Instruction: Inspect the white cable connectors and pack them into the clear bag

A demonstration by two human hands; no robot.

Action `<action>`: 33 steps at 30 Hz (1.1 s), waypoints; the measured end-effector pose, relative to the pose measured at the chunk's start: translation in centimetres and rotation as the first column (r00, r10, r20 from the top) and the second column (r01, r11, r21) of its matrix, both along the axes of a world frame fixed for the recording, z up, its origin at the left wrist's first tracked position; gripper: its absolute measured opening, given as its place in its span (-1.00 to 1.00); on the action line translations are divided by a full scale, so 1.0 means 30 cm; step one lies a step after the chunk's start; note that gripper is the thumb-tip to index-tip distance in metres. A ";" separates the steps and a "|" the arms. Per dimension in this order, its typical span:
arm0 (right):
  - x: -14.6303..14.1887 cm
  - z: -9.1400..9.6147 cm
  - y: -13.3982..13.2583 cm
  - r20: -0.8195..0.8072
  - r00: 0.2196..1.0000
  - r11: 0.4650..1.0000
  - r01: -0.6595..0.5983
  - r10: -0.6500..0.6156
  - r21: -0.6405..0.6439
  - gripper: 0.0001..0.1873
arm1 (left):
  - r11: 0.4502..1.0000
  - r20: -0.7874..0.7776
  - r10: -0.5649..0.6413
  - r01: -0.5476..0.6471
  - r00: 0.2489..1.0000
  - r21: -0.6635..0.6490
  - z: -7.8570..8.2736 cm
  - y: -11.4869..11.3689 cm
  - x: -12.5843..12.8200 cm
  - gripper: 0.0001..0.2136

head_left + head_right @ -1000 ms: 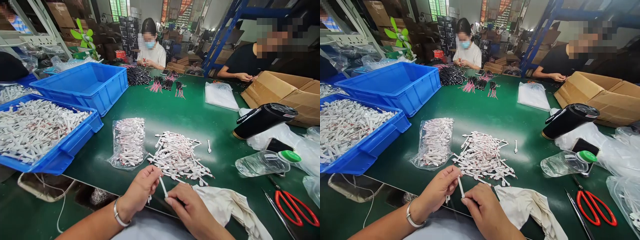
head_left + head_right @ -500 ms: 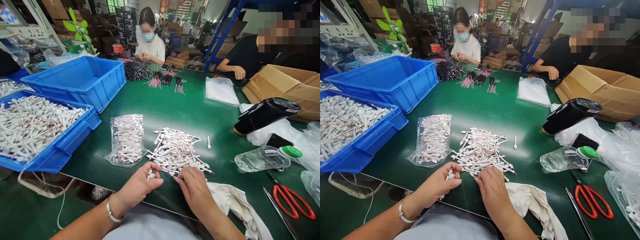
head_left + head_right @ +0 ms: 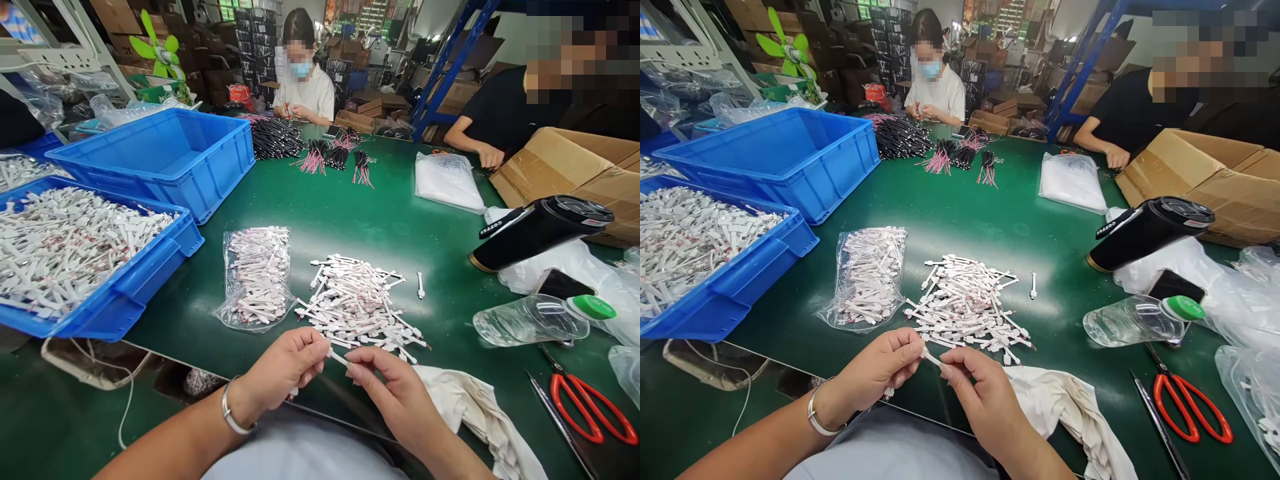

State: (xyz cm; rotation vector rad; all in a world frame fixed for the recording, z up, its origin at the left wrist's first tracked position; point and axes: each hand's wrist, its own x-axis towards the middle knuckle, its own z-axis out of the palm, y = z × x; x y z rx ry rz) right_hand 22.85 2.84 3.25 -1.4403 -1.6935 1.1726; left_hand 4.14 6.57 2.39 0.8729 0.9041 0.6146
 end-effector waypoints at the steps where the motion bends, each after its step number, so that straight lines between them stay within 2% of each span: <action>1: -0.006 -0.001 -0.001 -0.007 1.000 1.000 0.010 -0.010 -0.022 -0.80 | 0.999 0.037 0.021 -0.019 0.999 -0.051 0.001 -0.002 0.004 -0.64; 4: -0.028 -0.005 -0.007 -0.021 1.000 0.998 0.003 -0.004 -0.063 -0.79 | 0.983 0.087 0.082 -0.066 0.993 -0.171 0.007 -0.009 0.012 -0.64; 6: -0.040 -0.012 -0.009 -0.009 0.998 0.997 -0.058 0.057 -0.047 -0.79 | 0.973 0.069 0.136 -0.120 0.988 -0.196 0.009 -0.012 0.009 -0.66; 9: -0.043 -0.032 0.004 0.092 0.986 0.986 -0.145 0.137 0.084 -0.81 | 0.956 0.076 0.230 -0.211 0.970 -0.204 0.008 -0.012 -0.009 -0.68; 11: -0.038 -0.052 0.026 0.243 0.968 0.965 -0.125 0.067 0.233 -0.83 | 0.937 0.111 0.291 -0.259 0.950 -0.235 0.010 -0.010 -0.027 -0.68; 13: -0.034 -0.076 0.052 0.405 0.913 0.935 -0.100 -0.050 0.341 -0.86 | 0.919 0.120 0.321 -0.279 0.939 -0.279 0.015 -0.007 -0.047 -0.70; 17: -0.035 -0.114 0.085 0.580 0.805 0.915 -0.134 -0.122 0.380 -0.85 | 0.924 0.091 0.252 -0.212 0.963 -0.319 0.018 -0.008 -0.079 -0.75; 20: -0.040 -0.123 0.082 0.607 0.785 0.897 -0.176 -0.122 0.407 -0.80 | 0.957 0.035 0.182 -0.168 0.983 -0.237 0.011 -0.014 -0.088 -0.75; 23: -0.038 -0.115 0.060 0.616 0.777 0.871 -0.205 -0.133 0.447 -0.79 | 0.984 -0.097 0.166 -0.171 0.981 -0.054 0.009 -0.019 -0.085 -0.71; 27: -0.031 -0.084 0.023 0.577 0.799 0.782 -0.248 -0.169 0.572 -0.85 | 0.980 -0.202 0.138 -0.104 0.970 0.168 0.025 -0.022 -0.070 -0.63; 29: -0.029 -0.065 0.009 0.529 0.836 0.749 -0.255 -0.147 0.611 -0.85 | 0.970 -0.214 0.100 -0.047 0.972 0.237 0.033 -0.021 -0.061 -0.70; 31: -0.029 -0.050 0.001 0.458 0.884 0.777 -0.226 -0.089 0.587 -0.85 | 0.965 -0.211 0.056 0.001 0.976 0.264 0.034 -0.019 -0.053 -0.81; 33: -0.031 -0.038 -0.001 0.346 0.937 0.859 -0.141 -0.044 0.491 -0.85 | 0.978 -0.181 0.014 0.025 0.983 0.207 0.028 -0.017 -0.047 -0.77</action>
